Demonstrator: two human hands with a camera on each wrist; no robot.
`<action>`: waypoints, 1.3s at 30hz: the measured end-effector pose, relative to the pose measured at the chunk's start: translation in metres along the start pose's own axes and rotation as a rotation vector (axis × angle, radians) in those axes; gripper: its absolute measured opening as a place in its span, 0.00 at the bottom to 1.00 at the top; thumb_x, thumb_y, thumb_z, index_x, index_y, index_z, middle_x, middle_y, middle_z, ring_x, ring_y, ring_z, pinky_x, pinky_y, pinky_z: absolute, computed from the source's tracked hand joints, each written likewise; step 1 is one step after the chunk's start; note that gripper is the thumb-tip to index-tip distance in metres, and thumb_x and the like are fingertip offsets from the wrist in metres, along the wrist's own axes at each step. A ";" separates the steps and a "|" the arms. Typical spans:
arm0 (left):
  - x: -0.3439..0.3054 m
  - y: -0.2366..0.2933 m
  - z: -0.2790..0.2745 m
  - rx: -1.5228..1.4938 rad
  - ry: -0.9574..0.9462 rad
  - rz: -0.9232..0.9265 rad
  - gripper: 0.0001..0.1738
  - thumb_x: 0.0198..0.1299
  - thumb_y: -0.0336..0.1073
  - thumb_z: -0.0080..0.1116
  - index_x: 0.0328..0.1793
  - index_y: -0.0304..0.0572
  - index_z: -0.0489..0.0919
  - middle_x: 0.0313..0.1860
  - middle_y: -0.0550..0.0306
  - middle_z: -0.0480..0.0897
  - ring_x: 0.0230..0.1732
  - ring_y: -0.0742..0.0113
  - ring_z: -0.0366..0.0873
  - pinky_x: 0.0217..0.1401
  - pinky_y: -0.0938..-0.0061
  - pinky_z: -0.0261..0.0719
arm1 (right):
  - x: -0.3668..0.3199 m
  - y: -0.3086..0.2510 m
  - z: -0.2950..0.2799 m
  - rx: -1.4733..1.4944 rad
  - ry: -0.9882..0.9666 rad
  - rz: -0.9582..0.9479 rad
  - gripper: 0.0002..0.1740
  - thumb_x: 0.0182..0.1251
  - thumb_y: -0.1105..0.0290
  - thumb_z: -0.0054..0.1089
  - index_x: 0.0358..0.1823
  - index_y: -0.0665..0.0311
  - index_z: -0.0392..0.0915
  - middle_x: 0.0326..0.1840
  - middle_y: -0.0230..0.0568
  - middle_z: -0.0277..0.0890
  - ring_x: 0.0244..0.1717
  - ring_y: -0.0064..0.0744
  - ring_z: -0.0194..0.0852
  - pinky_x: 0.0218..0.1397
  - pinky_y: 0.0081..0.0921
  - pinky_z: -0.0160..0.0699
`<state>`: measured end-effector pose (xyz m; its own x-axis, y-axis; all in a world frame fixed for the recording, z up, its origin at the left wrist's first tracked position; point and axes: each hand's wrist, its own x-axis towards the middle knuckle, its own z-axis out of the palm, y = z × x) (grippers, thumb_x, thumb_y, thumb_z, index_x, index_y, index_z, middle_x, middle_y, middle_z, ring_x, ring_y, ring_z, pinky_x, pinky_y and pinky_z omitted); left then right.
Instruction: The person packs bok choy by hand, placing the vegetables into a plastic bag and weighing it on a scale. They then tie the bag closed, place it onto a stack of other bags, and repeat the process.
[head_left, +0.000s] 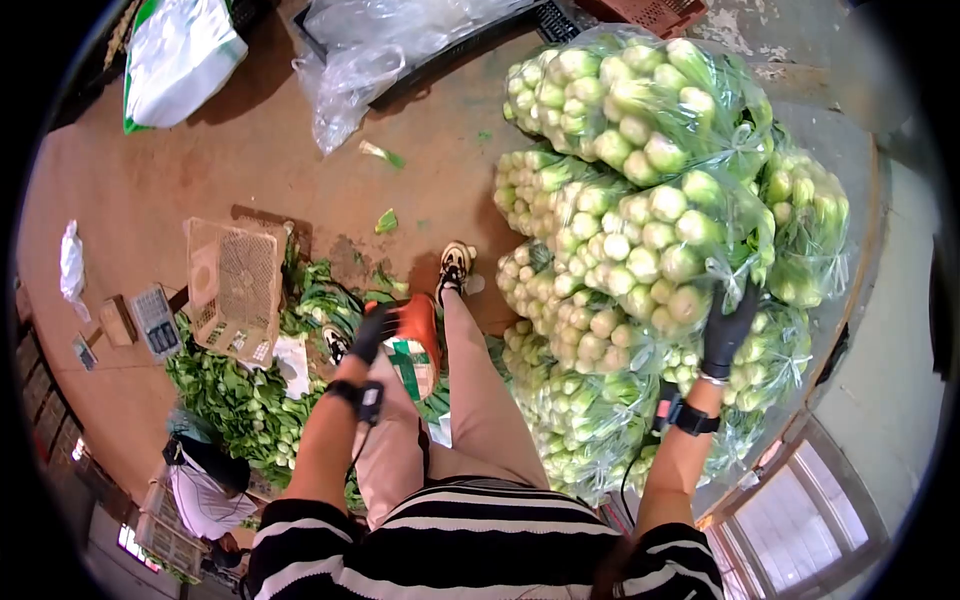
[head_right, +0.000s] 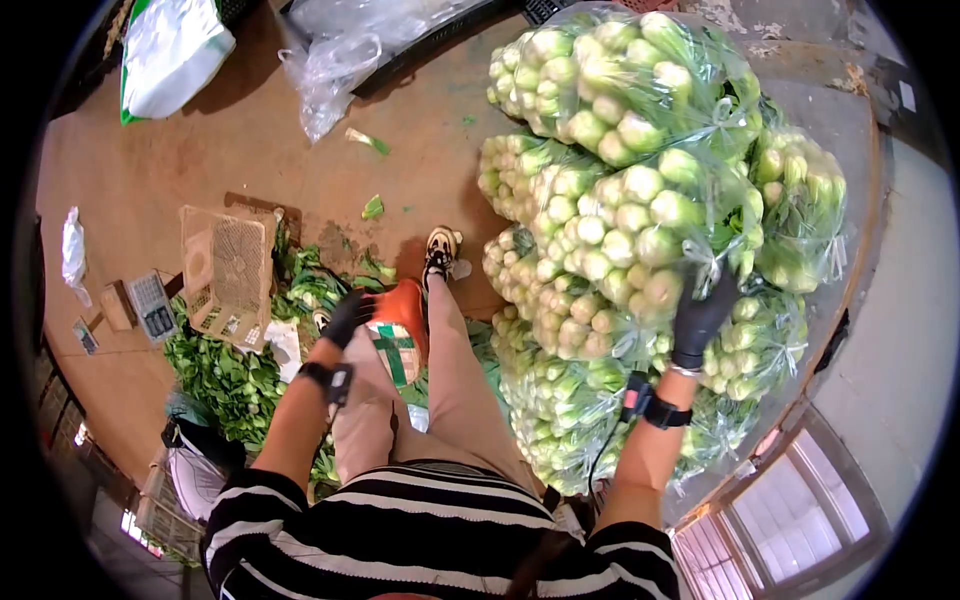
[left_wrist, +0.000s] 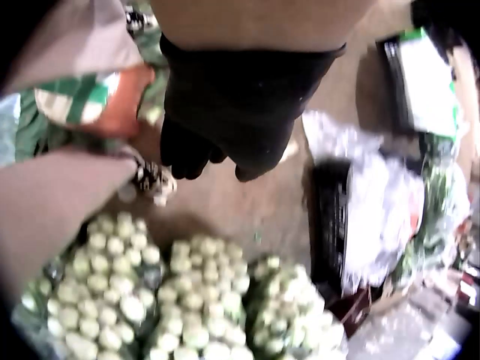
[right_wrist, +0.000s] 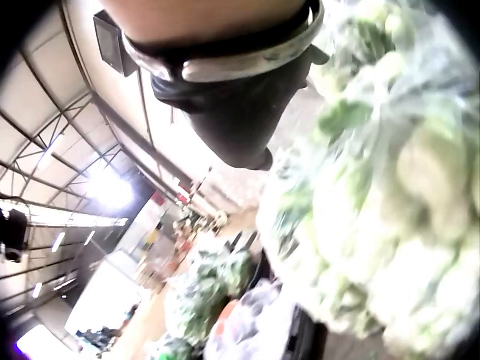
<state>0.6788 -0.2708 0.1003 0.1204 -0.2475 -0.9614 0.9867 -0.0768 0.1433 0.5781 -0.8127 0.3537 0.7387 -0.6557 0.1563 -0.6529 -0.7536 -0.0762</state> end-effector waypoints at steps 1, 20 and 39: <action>-0.011 -0.031 -0.070 0.028 0.159 0.145 0.15 0.58 0.47 0.45 0.41 0.46 0.73 0.35 0.54 0.79 0.32 0.64 0.76 0.35 0.73 0.75 | -0.016 -0.034 0.006 0.160 0.016 -0.057 0.30 0.51 0.67 0.60 0.55 0.70 0.61 0.54 0.56 0.63 0.56 0.49 0.59 0.60 0.35 0.56; -0.169 -0.143 -0.261 -0.656 -0.152 0.365 0.22 0.62 0.36 0.36 0.60 0.34 0.59 0.50 0.43 0.70 0.46 0.57 0.71 0.50 0.68 0.70 | -0.358 -0.559 0.104 0.436 -1.109 -0.965 0.15 0.54 0.56 0.50 0.23 0.59 0.74 0.17 0.46 0.70 0.22 0.48 0.70 0.25 0.40 0.67; -0.074 -0.117 -0.283 -1.014 -0.149 0.307 0.22 0.64 0.43 0.37 0.61 0.42 0.62 0.50 0.51 0.71 0.49 0.62 0.68 0.57 0.68 0.63 | -0.297 -0.526 0.286 0.500 -0.916 -0.426 0.22 0.54 0.71 0.50 0.53 0.64 0.65 0.51 0.48 0.68 0.46 0.44 0.69 0.47 0.29 0.68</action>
<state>0.5857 0.0295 0.0887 0.4323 -0.2406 -0.8691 0.5545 0.8309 0.0458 0.7499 -0.2345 0.0660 0.8645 0.0278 -0.5019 -0.3294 -0.7229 -0.6074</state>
